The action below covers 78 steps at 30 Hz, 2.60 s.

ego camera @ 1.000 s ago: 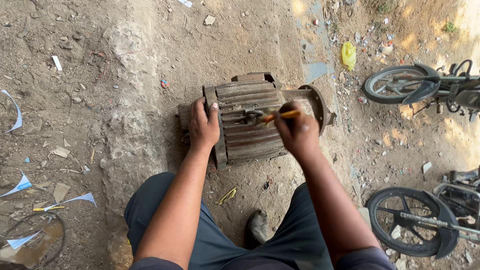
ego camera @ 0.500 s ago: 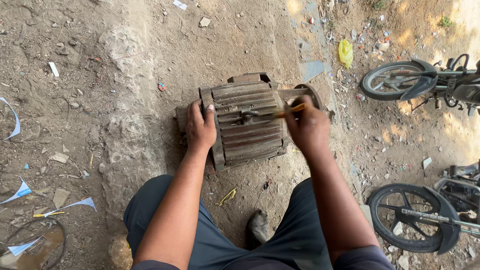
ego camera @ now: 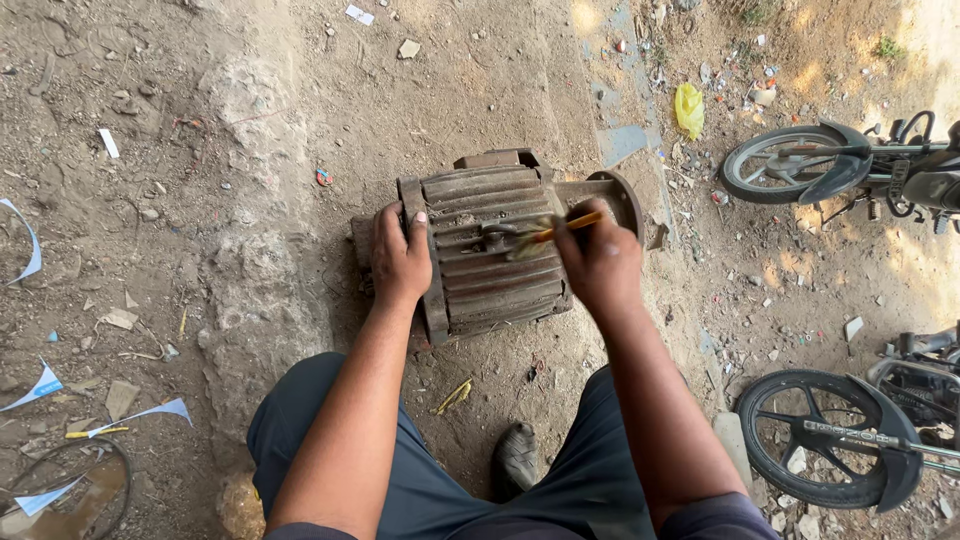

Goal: The person sits on the ground and uses a brush to clean dust and debris from the surface of a large electric motor. They hold the motor with one hand and brush the exterior with the other, rotating the motor to access different sides.

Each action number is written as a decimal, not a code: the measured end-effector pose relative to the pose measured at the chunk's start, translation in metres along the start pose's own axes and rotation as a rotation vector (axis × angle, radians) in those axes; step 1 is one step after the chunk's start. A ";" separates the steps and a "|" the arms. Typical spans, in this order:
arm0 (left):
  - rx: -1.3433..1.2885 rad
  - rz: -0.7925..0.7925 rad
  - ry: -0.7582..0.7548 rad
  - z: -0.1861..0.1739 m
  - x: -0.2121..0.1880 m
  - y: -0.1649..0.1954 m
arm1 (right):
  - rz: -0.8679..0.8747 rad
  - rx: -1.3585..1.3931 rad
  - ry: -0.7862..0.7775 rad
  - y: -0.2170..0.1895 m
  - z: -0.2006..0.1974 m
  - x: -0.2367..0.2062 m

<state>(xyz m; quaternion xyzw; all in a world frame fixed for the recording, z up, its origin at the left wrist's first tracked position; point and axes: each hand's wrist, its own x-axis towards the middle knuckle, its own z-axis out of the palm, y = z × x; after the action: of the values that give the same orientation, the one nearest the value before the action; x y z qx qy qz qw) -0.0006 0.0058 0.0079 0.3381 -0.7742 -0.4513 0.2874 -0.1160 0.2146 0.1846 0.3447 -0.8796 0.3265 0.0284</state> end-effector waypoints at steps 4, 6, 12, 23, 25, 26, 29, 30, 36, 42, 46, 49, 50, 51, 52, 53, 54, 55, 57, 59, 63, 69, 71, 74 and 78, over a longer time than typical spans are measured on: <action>-0.013 0.003 0.025 0.000 0.000 0.001 | 0.055 0.274 -0.141 0.013 0.011 0.001; -0.023 -0.010 0.013 0.000 0.000 0.002 | 0.034 0.160 -0.117 0.018 0.013 0.002; -0.022 0.006 0.025 0.002 0.001 0.000 | 0.028 0.239 -0.138 0.011 0.008 0.000; -0.042 0.031 0.040 0.002 0.000 0.000 | 0.068 -0.230 0.062 0.003 -0.005 -0.001; -0.045 0.003 0.010 0.000 0.001 0.002 | 0.010 -0.134 0.149 0.005 -0.007 -0.002; -0.044 -0.015 -0.014 -0.001 0.000 0.002 | -0.054 -0.141 0.086 0.007 -0.007 -0.003; -0.052 -0.031 0.004 -0.001 0.000 0.003 | -0.033 -0.208 0.012 0.013 -0.007 -0.003; -0.039 0.010 0.013 -0.001 -0.001 0.003 | 0.102 -0.273 0.053 0.015 -0.006 -0.002; -0.036 0.031 0.028 -0.001 0.000 0.001 | -0.010 -0.120 -0.009 0.015 -0.005 0.000; -0.050 0.033 0.023 -0.003 0.001 0.002 | -0.029 -0.109 0.076 0.011 -0.002 -0.002; -0.039 0.048 0.016 -0.003 -0.001 0.000 | 0.122 -0.358 0.046 0.013 -0.001 -0.002; -0.012 0.055 0.038 -0.001 0.000 -0.002 | 0.127 -0.240 0.161 0.014 -0.002 -0.002; -0.001 0.045 0.028 -0.001 0.000 -0.003 | -0.018 -0.219 0.107 0.015 -0.003 -0.002; -0.001 0.035 0.032 0.000 0.000 -0.003 | -0.159 -0.198 0.051 0.015 -0.003 -0.003; 0.004 0.035 0.032 0.000 0.000 -0.004 | -0.294 -0.170 0.003 0.016 -0.002 -0.004; 0.008 0.038 0.030 0.001 0.001 -0.004 | -0.155 -0.252 0.040 0.018 -0.003 -0.003; 0.020 0.041 0.015 0.001 0.001 -0.005 | -0.024 -0.333 0.078 0.021 -0.003 -0.003; 0.031 0.042 0.012 0.001 0.001 -0.005 | 0.096 -0.411 0.113 0.023 -0.002 -0.002; 0.032 0.025 0.005 0.001 0.001 -0.005 | -0.062 -0.094 0.153 0.029 -0.001 0.000; 0.015 0.000 -0.005 0.001 0.001 -0.005 | -0.116 -0.083 0.096 0.033 0.000 0.002; 0.019 -0.005 0.003 0.001 0.001 -0.005 | -0.011 -0.193 0.063 0.032 -0.001 0.006; 0.002 -0.005 0.004 0.003 0.000 -0.006 | -0.011 -0.223 -0.089 0.019 -0.001 0.022; 0.014 -0.001 0.008 0.003 0.000 -0.007 | 0.052 -0.212 -0.094 0.019 0.000 0.028; 0.011 0.048 0.046 0.003 0.000 -0.008 | 0.023 -0.079 -0.120 0.018 0.001 0.035; -0.006 0.023 0.019 0.003 0.001 -0.008 | 0.161 -0.112 -0.186 0.017 0.000 0.038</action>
<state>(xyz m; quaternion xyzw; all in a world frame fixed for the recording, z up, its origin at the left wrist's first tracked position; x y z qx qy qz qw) -0.0014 0.0035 -0.0005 0.3325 -0.7741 -0.4469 0.3008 -0.1548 0.2013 0.1853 0.2999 -0.9201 0.2448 -0.0605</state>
